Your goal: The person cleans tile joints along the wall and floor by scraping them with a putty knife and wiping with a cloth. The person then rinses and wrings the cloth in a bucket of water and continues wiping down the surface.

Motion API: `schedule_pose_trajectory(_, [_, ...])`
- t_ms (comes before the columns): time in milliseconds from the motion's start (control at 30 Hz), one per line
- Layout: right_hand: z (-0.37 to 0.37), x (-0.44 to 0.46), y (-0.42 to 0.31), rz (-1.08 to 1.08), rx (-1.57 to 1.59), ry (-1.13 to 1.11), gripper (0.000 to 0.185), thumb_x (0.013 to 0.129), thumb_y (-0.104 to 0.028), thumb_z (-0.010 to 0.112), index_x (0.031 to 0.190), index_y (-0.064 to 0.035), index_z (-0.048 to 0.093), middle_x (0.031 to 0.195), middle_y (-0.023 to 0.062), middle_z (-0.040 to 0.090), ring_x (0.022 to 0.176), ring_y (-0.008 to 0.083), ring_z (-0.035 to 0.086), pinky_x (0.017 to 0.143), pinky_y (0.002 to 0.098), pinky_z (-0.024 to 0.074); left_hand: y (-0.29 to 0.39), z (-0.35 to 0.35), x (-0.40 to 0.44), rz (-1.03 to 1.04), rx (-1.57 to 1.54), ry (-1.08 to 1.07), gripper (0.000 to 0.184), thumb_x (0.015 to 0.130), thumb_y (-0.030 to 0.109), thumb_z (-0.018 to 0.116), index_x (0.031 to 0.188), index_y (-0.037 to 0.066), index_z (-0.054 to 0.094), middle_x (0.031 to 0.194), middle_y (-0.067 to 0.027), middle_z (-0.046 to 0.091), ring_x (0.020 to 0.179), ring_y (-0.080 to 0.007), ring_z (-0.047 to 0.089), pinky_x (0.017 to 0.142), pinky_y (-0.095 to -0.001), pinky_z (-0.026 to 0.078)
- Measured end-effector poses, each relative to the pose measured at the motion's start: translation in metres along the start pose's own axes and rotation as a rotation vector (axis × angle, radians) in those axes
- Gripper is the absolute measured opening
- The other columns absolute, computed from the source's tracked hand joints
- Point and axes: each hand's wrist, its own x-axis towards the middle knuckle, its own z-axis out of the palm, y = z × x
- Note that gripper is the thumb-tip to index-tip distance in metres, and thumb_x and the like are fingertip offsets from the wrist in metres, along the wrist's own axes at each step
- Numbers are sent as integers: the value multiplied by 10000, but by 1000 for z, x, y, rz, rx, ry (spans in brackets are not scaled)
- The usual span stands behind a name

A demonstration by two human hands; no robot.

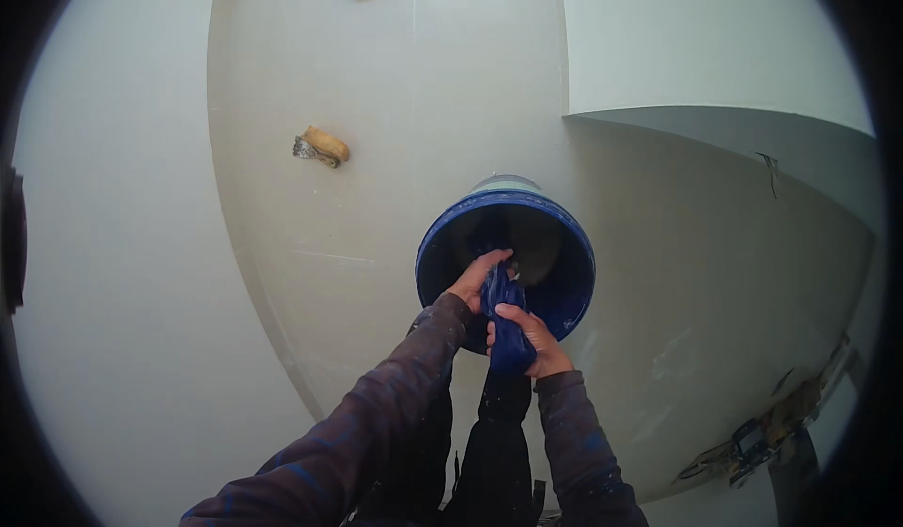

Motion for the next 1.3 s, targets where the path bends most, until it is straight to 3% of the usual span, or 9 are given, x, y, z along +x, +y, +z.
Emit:
schedule_pose_trajectory(233, [17,50,-42,-205,-1869,454,737,775,-312,875,1369,16,588,1175,207,719,1040,378,717,974,518,545,20,41,3,303,1019,850,384,931,290,709,1184,4,676,1164,-302,718,1069,-485,703,899,-529,575])
schedule_pose_trajectory(367, [-54,96,-24,-780,-1974,536,656,806,-322,847,1312,14,599,1195,234,703,1154,452,654,1014,528,513,31,74,-16,341,922,892,592,870,220,743,1357,-52,543,1251,-365,665,1215,-526,626,1064,-543,507])
schedule_pose_trajectory(567, [-112,112,-6,32,47,24,764,1057,-627,490,1577,-80,370,1575,184,473,1375,352,530,1136,560,427,-19,77,-30,400,864,898,760,844,154,764,1457,-58,369,1439,-347,501,1360,-510,507,1100,-538,477])
schedule_pose_trajectory(667, [-21,65,-22,-164,269,241,921,1008,-709,532,1609,-56,287,1591,163,464,1347,346,557,1172,531,408,-33,90,-82,304,1164,812,736,872,192,731,1465,-81,391,1469,-353,437,1410,-482,448,1118,-540,454])
schedule_pose_trajectory(800, [-98,132,11,-206,-49,126,563,974,-579,686,1274,-103,681,1154,22,755,1064,233,724,1010,393,569,-47,81,-127,116,1603,656,717,913,219,706,1497,-59,396,1480,-310,407,1426,-399,438,1140,-484,447])
schedule_pose_trajectory(867, [-86,92,1,-137,47,131,339,985,-466,698,1051,-137,747,960,-22,772,913,200,747,863,365,620,-79,24,-124,537,1044,228,771,934,303,683,1541,-56,372,1465,-268,439,1381,-329,475,1159,-423,417])
schedule_pose_trajectory(1033, [-75,48,35,-1,454,-194,506,982,-419,659,1349,-76,596,1056,21,640,925,193,654,816,434,597,-68,1,-120,-70,-363,179,1004,967,753,562,1629,43,301,1498,-154,525,1470,-330,454,1188,-443,412])
schedule_pose_trajectory(1167, [-5,6,69,175,880,-681,692,996,-523,599,1461,-30,458,1015,26,476,907,200,543,828,428,573,-61,-4,-71,5,-566,-538,1049,937,739,627,1639,42,277,1360,-155,635,1306,-333,608,1074,-445,527])
schedule_pose_trajectory(1300, [3,1,70,13,704,-560,618,994,-539,629,1357,-45,548,1028,58,589,912,228,607,790,421,587,-35,25,-74,185,-721,-395,709,892,532,820,1339,28,601,1091,-110,738,958,-273,748,825,-378,651])
